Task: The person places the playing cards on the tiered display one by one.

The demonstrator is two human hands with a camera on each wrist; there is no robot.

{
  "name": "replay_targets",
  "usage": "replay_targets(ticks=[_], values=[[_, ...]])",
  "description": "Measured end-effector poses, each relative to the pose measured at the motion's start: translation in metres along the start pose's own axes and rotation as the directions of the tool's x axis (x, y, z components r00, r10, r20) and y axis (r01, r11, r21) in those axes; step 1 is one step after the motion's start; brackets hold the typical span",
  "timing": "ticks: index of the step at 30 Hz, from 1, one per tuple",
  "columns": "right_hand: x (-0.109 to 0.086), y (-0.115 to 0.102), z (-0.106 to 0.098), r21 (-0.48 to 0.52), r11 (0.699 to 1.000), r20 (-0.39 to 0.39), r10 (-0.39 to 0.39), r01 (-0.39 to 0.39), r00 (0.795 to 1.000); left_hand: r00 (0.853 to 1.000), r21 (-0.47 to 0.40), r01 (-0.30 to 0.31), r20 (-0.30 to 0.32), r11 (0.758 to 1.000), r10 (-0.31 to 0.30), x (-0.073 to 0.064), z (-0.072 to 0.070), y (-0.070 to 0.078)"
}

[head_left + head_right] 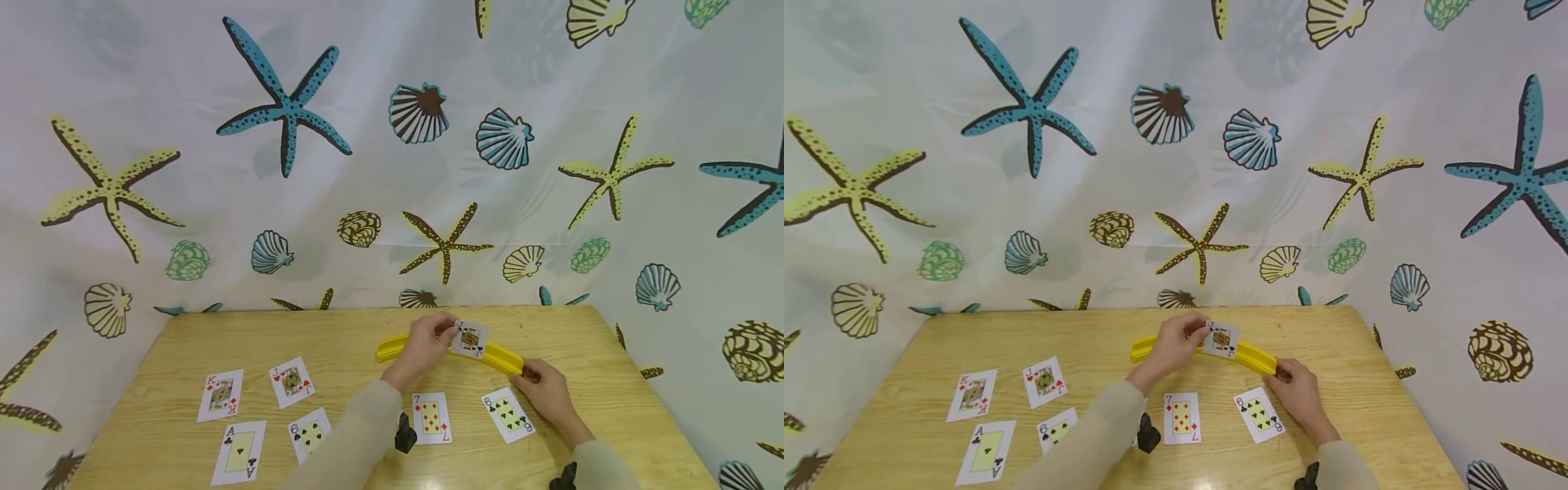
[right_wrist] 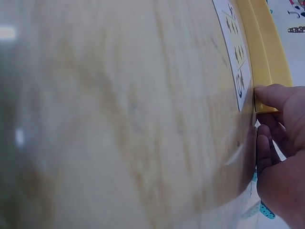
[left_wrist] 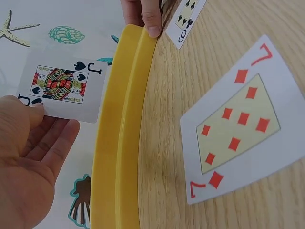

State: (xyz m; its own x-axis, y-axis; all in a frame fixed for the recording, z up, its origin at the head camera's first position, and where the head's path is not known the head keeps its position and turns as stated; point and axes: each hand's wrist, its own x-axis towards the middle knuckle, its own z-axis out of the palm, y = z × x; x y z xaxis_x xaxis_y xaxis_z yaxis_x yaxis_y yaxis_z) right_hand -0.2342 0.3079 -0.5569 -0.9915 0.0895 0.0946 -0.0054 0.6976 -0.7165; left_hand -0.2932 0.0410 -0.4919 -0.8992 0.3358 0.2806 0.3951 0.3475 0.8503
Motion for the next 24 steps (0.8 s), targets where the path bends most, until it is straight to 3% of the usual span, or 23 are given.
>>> replay_targets(ticks=[7, 11, 24], values=[[0.001, 0.002, -0.001, 0.011, 1.0, -0.002, 0.003, -0.003, 1.0, 0.999, -0.056, 0.046, 0.019, 0.997, -0.045, 0.008, 0.024, 0.005], [0.0, 0.002, 0.0, 0.013, 1.0, -0.001, 0.01, -0.01, 1.0, 0.999, -0.071, 0.038, 0.018, 0.997, -0.037, 0.009, 0.036, 0.006], [0.003, 0.003, 0.0, 0.022, 1.0, 0.0, 0.002, -0.002, 1.0, 0.999, -0.043, 0.038, 0.028, 0.998, -0.037, 0.015, 0.048, 0.014]])
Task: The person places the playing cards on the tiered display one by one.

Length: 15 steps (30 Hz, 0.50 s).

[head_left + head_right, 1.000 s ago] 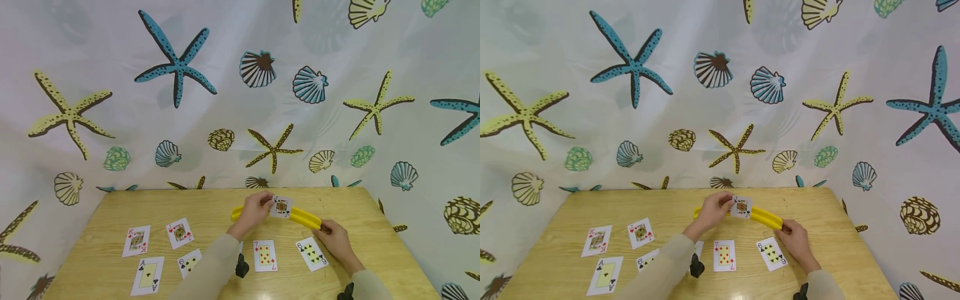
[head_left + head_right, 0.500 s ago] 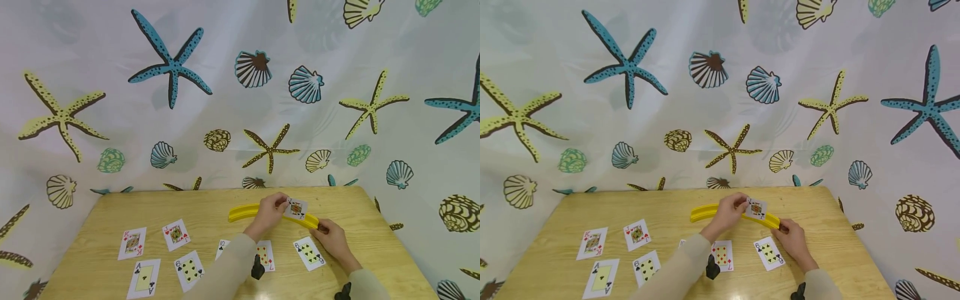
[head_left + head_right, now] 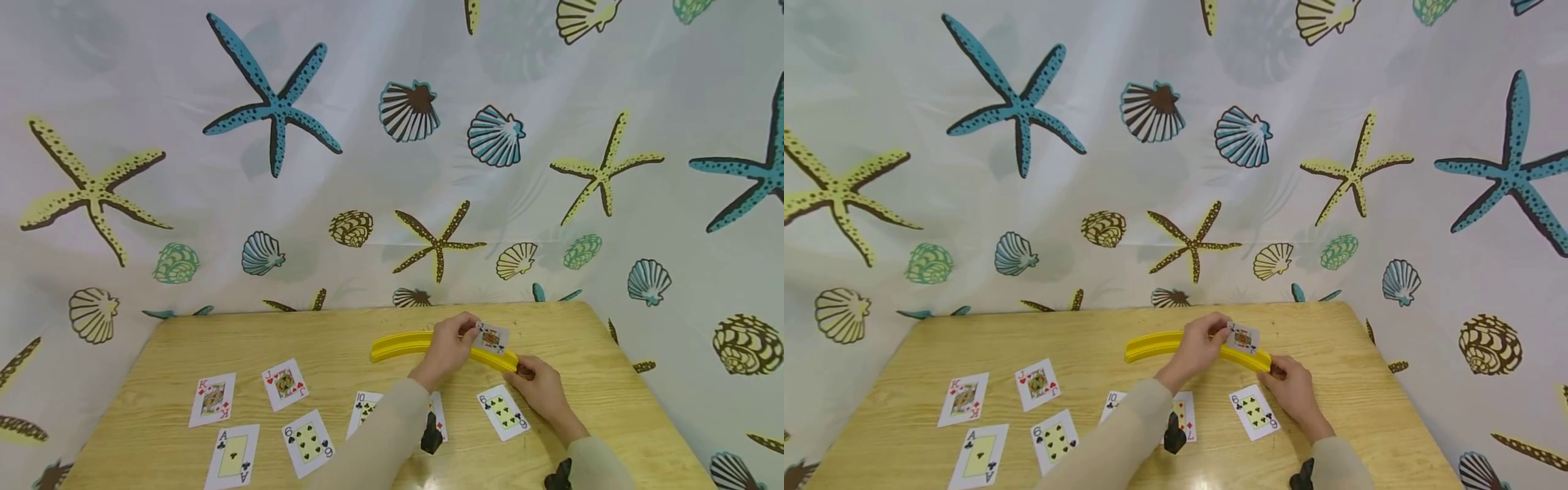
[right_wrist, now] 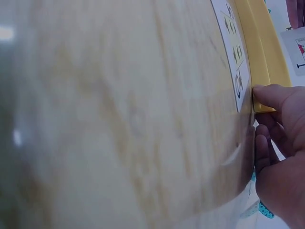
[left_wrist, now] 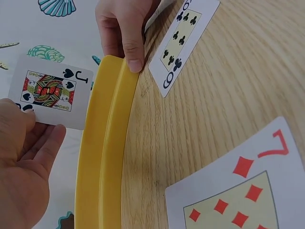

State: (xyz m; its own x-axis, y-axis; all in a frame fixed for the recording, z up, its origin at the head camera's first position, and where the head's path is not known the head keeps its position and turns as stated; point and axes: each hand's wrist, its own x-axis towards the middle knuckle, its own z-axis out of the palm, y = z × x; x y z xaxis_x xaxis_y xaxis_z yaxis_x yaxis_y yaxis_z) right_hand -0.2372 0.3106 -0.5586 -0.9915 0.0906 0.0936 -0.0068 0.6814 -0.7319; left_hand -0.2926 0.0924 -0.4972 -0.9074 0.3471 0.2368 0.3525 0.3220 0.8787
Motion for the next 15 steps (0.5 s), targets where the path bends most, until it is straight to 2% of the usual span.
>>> replay_targets(ticks=[5, 11, 15], values=[[0.001, 0.001, 0.0, 0.016, 1.0, -0.002, -0.01, 0.01, 1.0, 1.0, -0.002, -0.008, -0.002, 1.0, 0.008, 0.004, 0.009, 0.003], [0.002, 0.002, 0.0, 0.017, 1.0, -0.002, 0.002, -0.002, 1.0, 1.0, -0.025, 0.018, 0.018, 1.0, -0.018, 0.007, 0.021, 0.002], [0.001, 0.001, -0.001, 0.02, 1.0, 0.005, 0.009, -0.009, 1.0, 1.0, -0.038, 0.003, 0.002, 0.999, -0.003, 0.009, 0.025, 0.003]])
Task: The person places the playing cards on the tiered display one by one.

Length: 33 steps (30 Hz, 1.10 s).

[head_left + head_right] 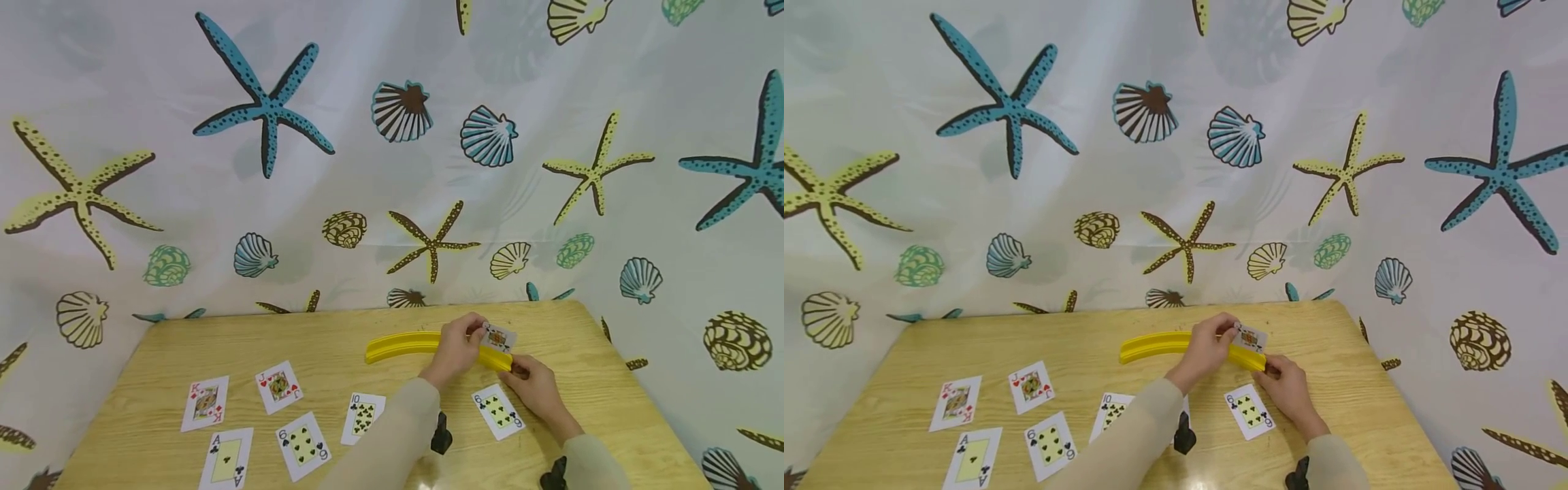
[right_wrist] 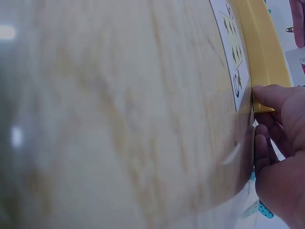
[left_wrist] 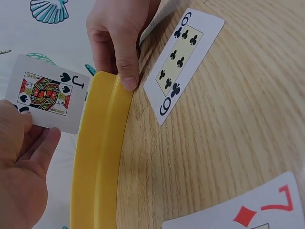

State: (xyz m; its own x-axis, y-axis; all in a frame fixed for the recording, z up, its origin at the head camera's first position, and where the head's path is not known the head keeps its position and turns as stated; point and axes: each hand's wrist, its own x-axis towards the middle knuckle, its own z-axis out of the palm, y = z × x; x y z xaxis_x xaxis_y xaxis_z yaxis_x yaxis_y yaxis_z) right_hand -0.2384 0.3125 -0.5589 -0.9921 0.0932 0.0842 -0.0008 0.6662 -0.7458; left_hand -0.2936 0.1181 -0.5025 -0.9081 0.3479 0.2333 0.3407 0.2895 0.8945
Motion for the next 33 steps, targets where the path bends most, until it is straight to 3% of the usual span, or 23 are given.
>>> replay_targets(ticks=[5, 13, 33], values=[[0.0, -0.0018, -0.0014, -0.01, 1.0, -0.007, 0.003, -0.003, 1.0, 1.0, -0.013, -0.009, -0.016, 1.0, 0.009, 0.0016, 0.0, 0.001], [0.0013, 0.0005, -0.0001, -0.017, 1.0, -0.002, -0.002, 0.002, 1.0, 0.999, -0.03, 0.026, -0.036, 0.999, -0.027, 0.0021, 0.0032, 0.001], [0.0018, 0.0017, 0.0008, -0.007, 1.0, -0.002, 0.0, 0.0, 1.0, 0.999, 0.015, 0.051, 0.003, 0.999, -0.051, 0.0027, 0.0029, -0.0063]])
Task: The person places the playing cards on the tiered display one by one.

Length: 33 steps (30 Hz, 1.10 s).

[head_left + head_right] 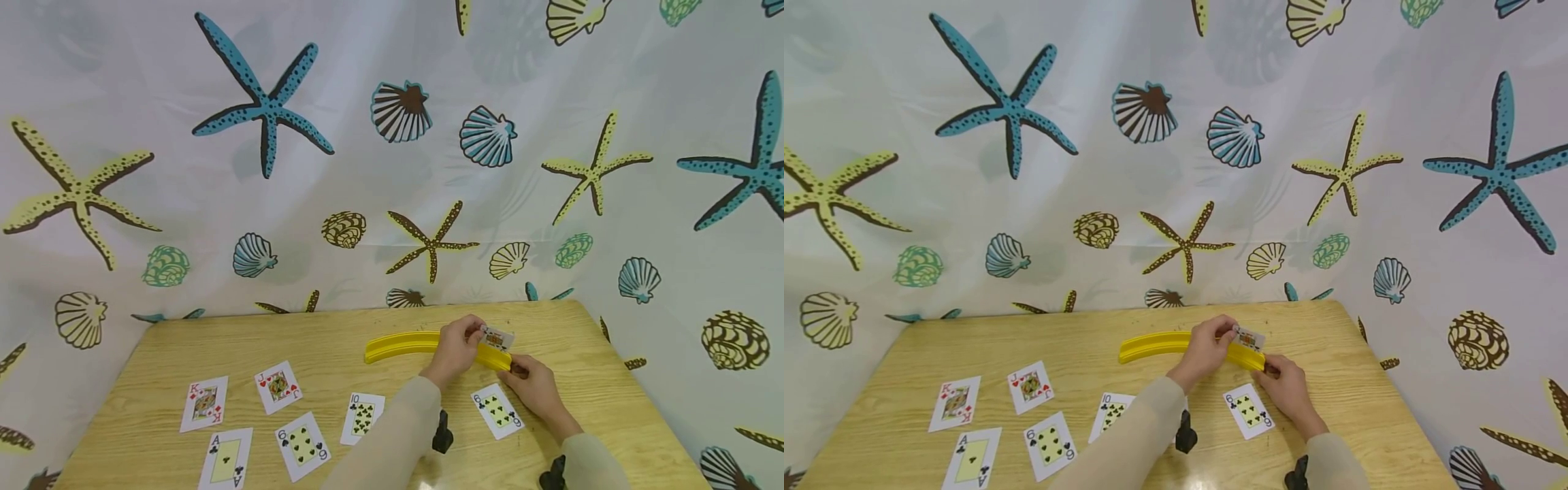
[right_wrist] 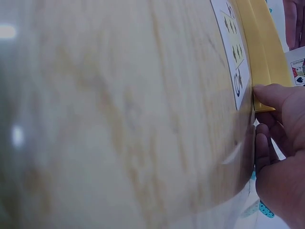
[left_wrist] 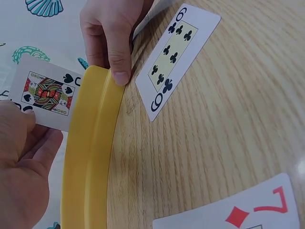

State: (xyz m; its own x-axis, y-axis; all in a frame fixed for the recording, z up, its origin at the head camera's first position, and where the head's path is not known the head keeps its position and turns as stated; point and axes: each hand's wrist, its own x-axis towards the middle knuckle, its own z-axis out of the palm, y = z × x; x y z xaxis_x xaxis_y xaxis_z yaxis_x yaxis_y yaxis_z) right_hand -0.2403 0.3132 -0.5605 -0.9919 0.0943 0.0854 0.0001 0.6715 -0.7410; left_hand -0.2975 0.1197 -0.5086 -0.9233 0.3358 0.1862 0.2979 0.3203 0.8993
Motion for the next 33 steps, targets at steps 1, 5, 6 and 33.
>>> replay_targets(ticks=[1, 5, 6, 33], values=[[0.0, 0.0, 0.0, -0.001, 1.0, 0.0, -0.001, 0.001, 1.0, 1.0, 0.005, 0.001, 0.003, 1.0, -0.001, 0.0, 0.0, 0.0], [-0.001, -0.001, 0.0, -0.003, 1.0, 0.0, -0.006, 0.006, 1.0, 1.0, 0.024, 0.011, 0.018, 1.0, -0.011, 0.0, -0.002, 0.001], [-0.001, -0.001, 0.0, -0.003, 1.0, 0.0, -0.007, 0.007, 1.0, 1.0, 0.028, 0.016, 0.021, 0.999, -0.017, 0.0, -0.003, 0.001], [-0.004, -0.002, 0.001, -0.035, 0.999, 0.009, -0.022, 0.023, 1.0, 0.992, 0.203, -0.124, 0.035, 0.971, 0.12, -0.018, -0.075, -0.012]])
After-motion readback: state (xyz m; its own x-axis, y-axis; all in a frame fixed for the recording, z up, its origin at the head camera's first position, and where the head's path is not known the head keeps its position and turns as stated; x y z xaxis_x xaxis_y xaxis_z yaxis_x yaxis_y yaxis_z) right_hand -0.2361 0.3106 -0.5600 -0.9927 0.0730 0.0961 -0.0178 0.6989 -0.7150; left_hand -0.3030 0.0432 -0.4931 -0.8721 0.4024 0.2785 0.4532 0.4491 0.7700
